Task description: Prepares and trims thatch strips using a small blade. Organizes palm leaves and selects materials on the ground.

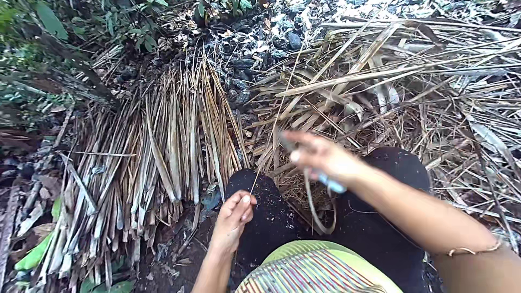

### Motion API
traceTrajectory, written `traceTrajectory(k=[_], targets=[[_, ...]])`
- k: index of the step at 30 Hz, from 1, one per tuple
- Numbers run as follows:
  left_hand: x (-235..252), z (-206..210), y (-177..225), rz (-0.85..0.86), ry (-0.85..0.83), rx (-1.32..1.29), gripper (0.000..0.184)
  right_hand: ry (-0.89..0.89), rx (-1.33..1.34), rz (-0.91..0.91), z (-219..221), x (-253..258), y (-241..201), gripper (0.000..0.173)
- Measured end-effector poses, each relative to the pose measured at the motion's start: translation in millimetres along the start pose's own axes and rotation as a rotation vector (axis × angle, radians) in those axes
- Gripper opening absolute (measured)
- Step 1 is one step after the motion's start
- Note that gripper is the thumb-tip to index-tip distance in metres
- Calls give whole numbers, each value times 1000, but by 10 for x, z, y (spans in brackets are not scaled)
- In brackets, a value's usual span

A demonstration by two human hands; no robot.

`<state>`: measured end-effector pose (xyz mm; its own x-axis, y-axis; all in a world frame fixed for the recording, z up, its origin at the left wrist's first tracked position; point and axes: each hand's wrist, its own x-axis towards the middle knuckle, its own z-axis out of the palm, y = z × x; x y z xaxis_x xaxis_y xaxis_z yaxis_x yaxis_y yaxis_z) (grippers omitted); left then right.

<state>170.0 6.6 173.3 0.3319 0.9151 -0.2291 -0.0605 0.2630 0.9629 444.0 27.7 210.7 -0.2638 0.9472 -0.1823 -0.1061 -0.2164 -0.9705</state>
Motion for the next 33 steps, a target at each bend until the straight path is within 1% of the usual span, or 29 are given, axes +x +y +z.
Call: traceTrajectory(k=[1, 2, 3, 4, 5, 7, 10, 11, 12, 13, 14, 15, 17, 18, 19, 20, 23, 25, 27, 29, 31, 33], targets=[[26, 110, 28, 69, 17, 49, 23, -152, 21, 45, 178, -16, 104, 53], [41, 189, 33, 146, 32, 97, 22, -269, 50, 81, 296, -25, 160, 49], [44, 237, 19, 232, 45, 158, 20, -331, 92, 91, 350, -23, 187, 42], [34, 257, -2, 317, 58, 229, 18, -326, 118, 75, 338, -18, 176, 34], [11, 252, -21, 381, 72, 301, 16, -279, 123, 32, 267, -6, 138, 28], [-58, 193, -57, 442, 83, 397, 16, -124, 116, -92, 17, 49, 10, 25], [-146, 96, -124, 437, 84, 430, 17, 156, 201, -302, -442, 211, -199, 28], [-154, 85, -139, 436, 87, 429, 17, 231, 234, -348, -525, 245, -251, 29], [-150, 86, -144, 437, 90, 428, 17, 261, 259, -371, -529, 252, -272, 29], [-134, 96, -143, 436, 96, 421, 17, 234, 253, -356, -456, 222, -260, 30], [-106, 115, -136, 432, 105, 410, 17, 171, 223, -306, -312, 163, -211, 32], [-74, 143, -124, 429, 109, 392, 18, 71, 181, -227, -119, 91, -113, 32], [-24, 203, -92, 425, 105, 342, 18, -219, 125, -43, 235, 9, 135, 33], [-11, 212, -86, 425, 96, 316, 17, -319, 115, 17, 330, 0, 195, 35], [-8, 197, -90, 426, 81, 286, 16, -343, 118, 25, 337, 10, 199, 34], [-19, 163, -102, 418, 57, 263, 16, -310, 119, -15, 262, 33, 157, 32], [-118, 12, -206, 322, -8, 197, 16, -110, 199, -255, -155, 178, -59, 32], [-137, -42, -269, 272, -41, 191, 18, -38, 260, -363, -309, 238, -144, 31], [-110, -18, -261, 309, -59, 253, 21, -41, 209, -369, -273, 210, -125, 32], [-25, 80, -158, 396, -51, 339, 24, -71, 89, -338, -118, 154, -32, 34], [67, 212, -25, 476, -9, 374, 23, -150, 44, -286, 73, 109, 125, 31], [136, 333, 73, 515, 35, 354, 20, -241, 13, -241, 223, 57, 228, 27]])
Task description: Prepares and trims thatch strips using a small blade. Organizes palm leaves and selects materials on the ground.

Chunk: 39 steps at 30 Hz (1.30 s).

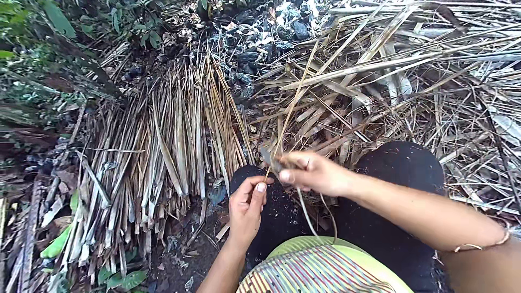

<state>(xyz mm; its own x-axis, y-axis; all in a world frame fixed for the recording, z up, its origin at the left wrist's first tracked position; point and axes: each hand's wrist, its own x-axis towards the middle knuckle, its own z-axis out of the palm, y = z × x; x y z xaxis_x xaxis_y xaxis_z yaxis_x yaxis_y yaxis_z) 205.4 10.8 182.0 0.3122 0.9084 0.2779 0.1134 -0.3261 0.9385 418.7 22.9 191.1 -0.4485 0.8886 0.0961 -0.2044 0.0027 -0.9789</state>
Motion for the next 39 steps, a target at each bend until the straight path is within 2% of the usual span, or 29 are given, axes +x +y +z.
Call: traceTrajectory(k=[3, 6, 8, 10, 12, 15, 17, 20, 22, 24, 27, 28, 31, 34, 36, 37, 39], targets=[[17, 28, 46, -25, -18, -113, 17, -80, 27, 35, 38, -51, -39, 24], [-64, -68, 44, -76, -94, -184, 19, 65, 16, -92, -251, -19, -245, 28], [-96, -107, 45, -108, -114, -205, 20, 168, 106, -187, -467, 65, -332, 30], [-98, -112, 53, -136, -95, -215, 19, 199, 173, -211, -442, 97, -319, 31], [-66, -91, 44, -158, -61, -230, 18, 139, 125, -101, -239, 52, -251, 35], [-27, -55, 48, -160, -22, -259, 16, -140, 84, 114, 24, 4, -98, 33], [-47, -79, 43, -138, -40, -218, 16, -44, 80, 69, -134, 31, -209, 29], [-120, -114, 43, -119, -30, -138, 16, 257, 145, -153, -620, 165, -388, 29], [-114, -91, 44, -114, -3, -107, 16, 314, 204, -183, -607, 193, -404, 32], [-81, -49, 17, -93, 35, -75, 16, 225, 187, -57, -357, 112, -316, 37], [-55, 7, -7, 6, 82, 47, 15, -132, 216, 204, 68, 12, -90, 39], [-61, 5, -11, 41, 80, 88, 15, -168, 240, 215, 87, 18, -79, 38], [-111, -38, -3, 58, 68, 136, 18, -22, 213, 101, -152, 78, -166, 29], [-176, -81, -5, 30, 60, 147, 18, 209, 257, -52, -476, 147, -285, 31], [-210, -74, -7, 1, 49, 126, 19, 298, 293, -112, -543, 147, -331, 33], [-200, -63, -11, -17, 49, 104, 19, 272, 292, -104, -486, 128, -330, 34], [-161, -38, -21, -64, 50, 29, 19, 96, 254, -2, -248, 68, -207, 34]])
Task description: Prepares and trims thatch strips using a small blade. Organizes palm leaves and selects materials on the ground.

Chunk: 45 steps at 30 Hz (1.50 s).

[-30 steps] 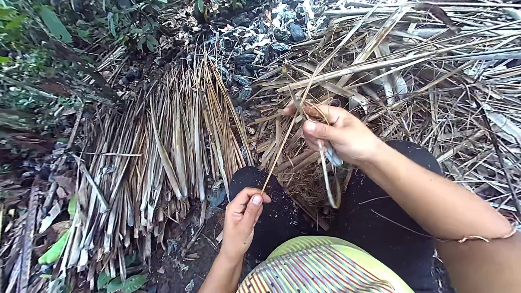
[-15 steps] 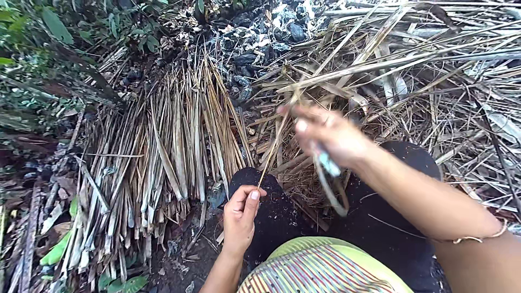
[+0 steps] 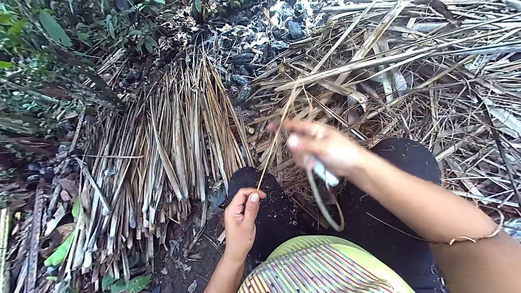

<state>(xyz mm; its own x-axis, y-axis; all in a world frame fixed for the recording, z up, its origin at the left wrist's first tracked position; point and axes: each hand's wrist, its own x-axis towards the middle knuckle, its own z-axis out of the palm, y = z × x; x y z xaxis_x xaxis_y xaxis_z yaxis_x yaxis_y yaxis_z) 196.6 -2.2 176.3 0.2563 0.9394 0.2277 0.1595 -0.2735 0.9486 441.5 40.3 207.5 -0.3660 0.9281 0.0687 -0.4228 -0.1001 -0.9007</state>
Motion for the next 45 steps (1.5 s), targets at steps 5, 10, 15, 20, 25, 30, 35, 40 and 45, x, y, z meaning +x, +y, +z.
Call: traceTrajectory(k=[5, 10, 15, 20, 25, 30, 35, 40, 45], targets=[[-32, -106, 5, -142, -78, -189, 17, -79, -106, 103, -10, 5, 17, 30], [-120, -132, -73, -121, -100, -84, 21, 158, -62, -181, -370, 147, -162, 27], [-14, -38, -72, 96, -24, 207, 26, 151, -144, -90, -58, 29, -49, 30], [3, -11, -60, 190, 48, 286, 24, -171, -237, 156, 255, -86, 242, 30], [-115, -148, -51, 202, 65, 457, 28, 513, -48, -197, -683, 163, -297, 27], [-22, -94, -30, 116, 80, 381, 26, 300, -52, -84, -105, -88, -213, 51], [-3, -47, -4, 124, 60, 297, 23, -202, -11, 306, 408, -99, 306, 39], [-115, -185, 55, -39, -11, 188, 23, 244, 37, -97, -287, 117, -149, 35], [-40, -123, 61, -54, -9, 117, 23, 2, -43, 155, 239, -110, 90, 51]])
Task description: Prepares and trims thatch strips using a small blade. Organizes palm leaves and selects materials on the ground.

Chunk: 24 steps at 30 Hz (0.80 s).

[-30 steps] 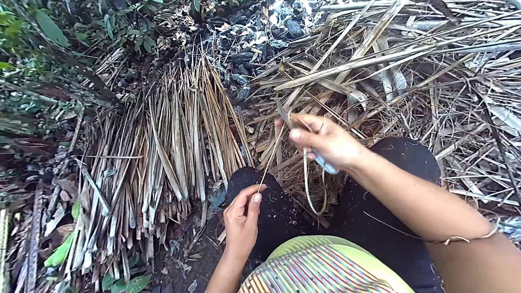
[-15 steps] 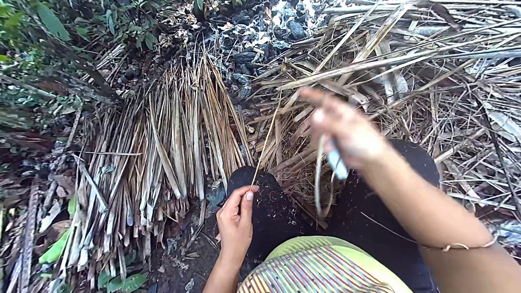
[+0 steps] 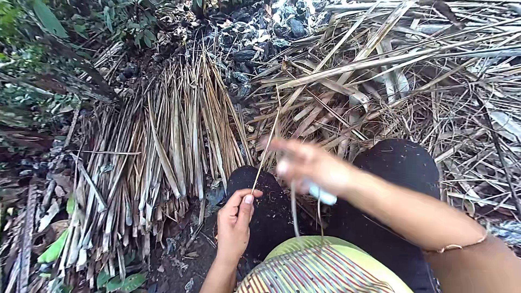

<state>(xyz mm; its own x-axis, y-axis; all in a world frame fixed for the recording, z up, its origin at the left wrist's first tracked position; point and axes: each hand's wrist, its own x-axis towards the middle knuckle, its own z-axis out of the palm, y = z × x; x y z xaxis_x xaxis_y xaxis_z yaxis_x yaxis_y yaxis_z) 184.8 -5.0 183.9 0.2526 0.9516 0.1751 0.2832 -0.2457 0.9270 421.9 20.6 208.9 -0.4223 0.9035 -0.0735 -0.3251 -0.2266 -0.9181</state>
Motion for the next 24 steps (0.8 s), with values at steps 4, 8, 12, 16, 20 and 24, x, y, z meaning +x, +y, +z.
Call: traceTrajectory(k=[4, 8, 12, 16, 20, 24], targets=[[-17, -23, -31, 58, -24, 34, 24, -178, -31, 145, 85, 77, 159, 33], [-83, -97, -54, 50, -49, 50, 27, 206, 103, -148, -476, 202, -196, 32], [-61, -93, -72, 40, -33, 59, 28, 223, 105, -147, -336, 84, -202, 46], [-29, -28, -45, 35, -46, 23, 26, -254, 13, 188, 209, 23, 216, 45], [-89, -138, -46, -43, -132, -64, 29, 5, 46, -9, -211, 151, 15, 29], [-155, -207, -106, -112, -123, -141, 28, 357, 175, -283, -703, 184, -319, 33]])
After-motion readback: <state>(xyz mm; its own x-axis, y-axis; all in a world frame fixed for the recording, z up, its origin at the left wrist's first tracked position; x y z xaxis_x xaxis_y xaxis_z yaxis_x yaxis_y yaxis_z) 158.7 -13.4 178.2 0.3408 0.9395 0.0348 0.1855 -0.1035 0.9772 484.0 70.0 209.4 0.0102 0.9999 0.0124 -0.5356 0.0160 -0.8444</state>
